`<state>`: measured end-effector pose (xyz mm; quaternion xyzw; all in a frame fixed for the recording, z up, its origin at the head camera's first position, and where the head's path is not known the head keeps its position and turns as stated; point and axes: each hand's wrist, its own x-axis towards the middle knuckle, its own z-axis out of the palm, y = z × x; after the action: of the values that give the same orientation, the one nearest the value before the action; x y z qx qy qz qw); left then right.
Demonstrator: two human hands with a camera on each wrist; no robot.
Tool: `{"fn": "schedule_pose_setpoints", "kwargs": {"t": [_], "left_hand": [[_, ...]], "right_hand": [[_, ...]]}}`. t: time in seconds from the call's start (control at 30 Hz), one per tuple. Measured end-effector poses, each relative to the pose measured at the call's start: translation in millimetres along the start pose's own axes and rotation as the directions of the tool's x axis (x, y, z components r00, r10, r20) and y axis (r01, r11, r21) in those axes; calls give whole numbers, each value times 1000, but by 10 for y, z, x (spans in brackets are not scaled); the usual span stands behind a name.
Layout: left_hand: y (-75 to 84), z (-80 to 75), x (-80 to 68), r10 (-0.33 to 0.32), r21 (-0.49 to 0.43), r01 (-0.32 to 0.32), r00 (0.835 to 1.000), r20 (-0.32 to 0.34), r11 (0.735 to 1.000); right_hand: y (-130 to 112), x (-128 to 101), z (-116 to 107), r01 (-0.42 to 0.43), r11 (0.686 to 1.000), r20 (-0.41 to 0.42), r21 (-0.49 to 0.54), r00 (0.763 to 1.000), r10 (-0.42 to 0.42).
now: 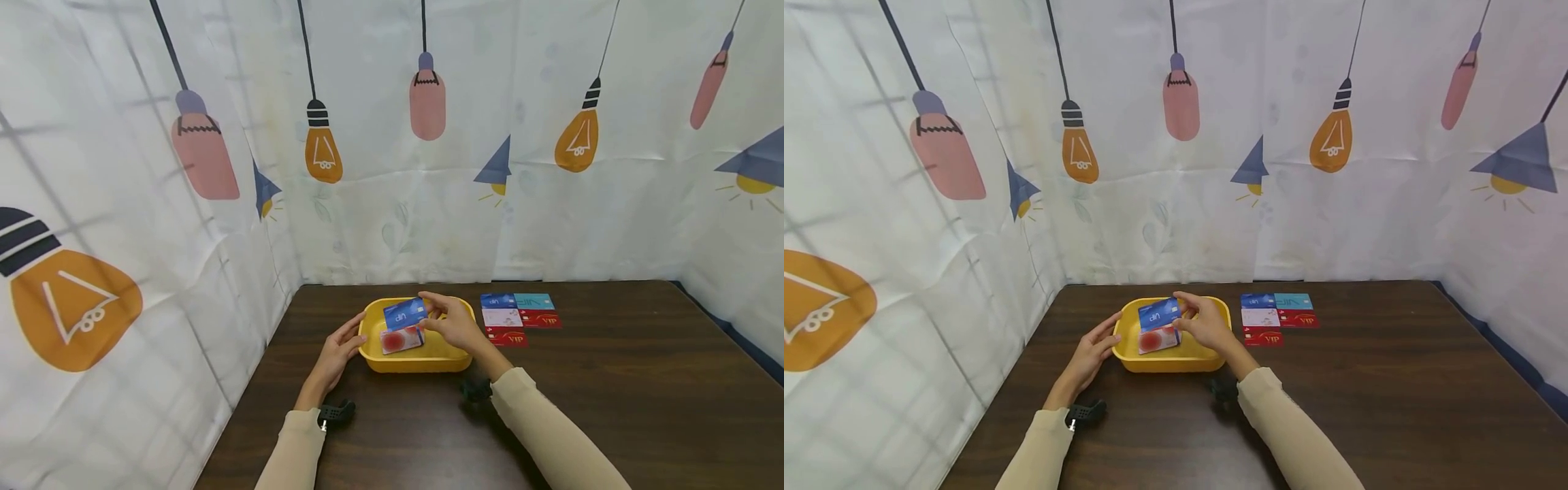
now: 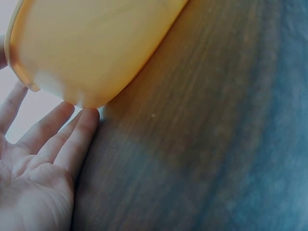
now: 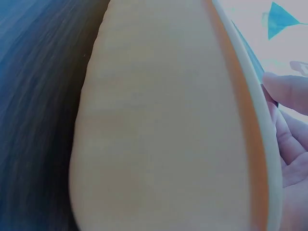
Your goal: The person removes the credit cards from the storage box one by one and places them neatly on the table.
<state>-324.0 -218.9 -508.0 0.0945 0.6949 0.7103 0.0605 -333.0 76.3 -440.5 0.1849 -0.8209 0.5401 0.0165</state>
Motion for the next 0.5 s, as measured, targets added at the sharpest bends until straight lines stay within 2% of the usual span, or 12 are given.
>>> {"fn": "schedule_pose_setpoints", "kwargs": {"t": [0.17,0.5], "left_hand": [[20,-10,-2,-6,0,6,1000,-5,1000],[0,-5,-6,19,14,-19,1000,9,1000]], "right_hand": [[25,-79,-102,24,1000,-18,-19,1000,-24],[85,-287,-320,-25,999,-45,-25,999,24]]}}
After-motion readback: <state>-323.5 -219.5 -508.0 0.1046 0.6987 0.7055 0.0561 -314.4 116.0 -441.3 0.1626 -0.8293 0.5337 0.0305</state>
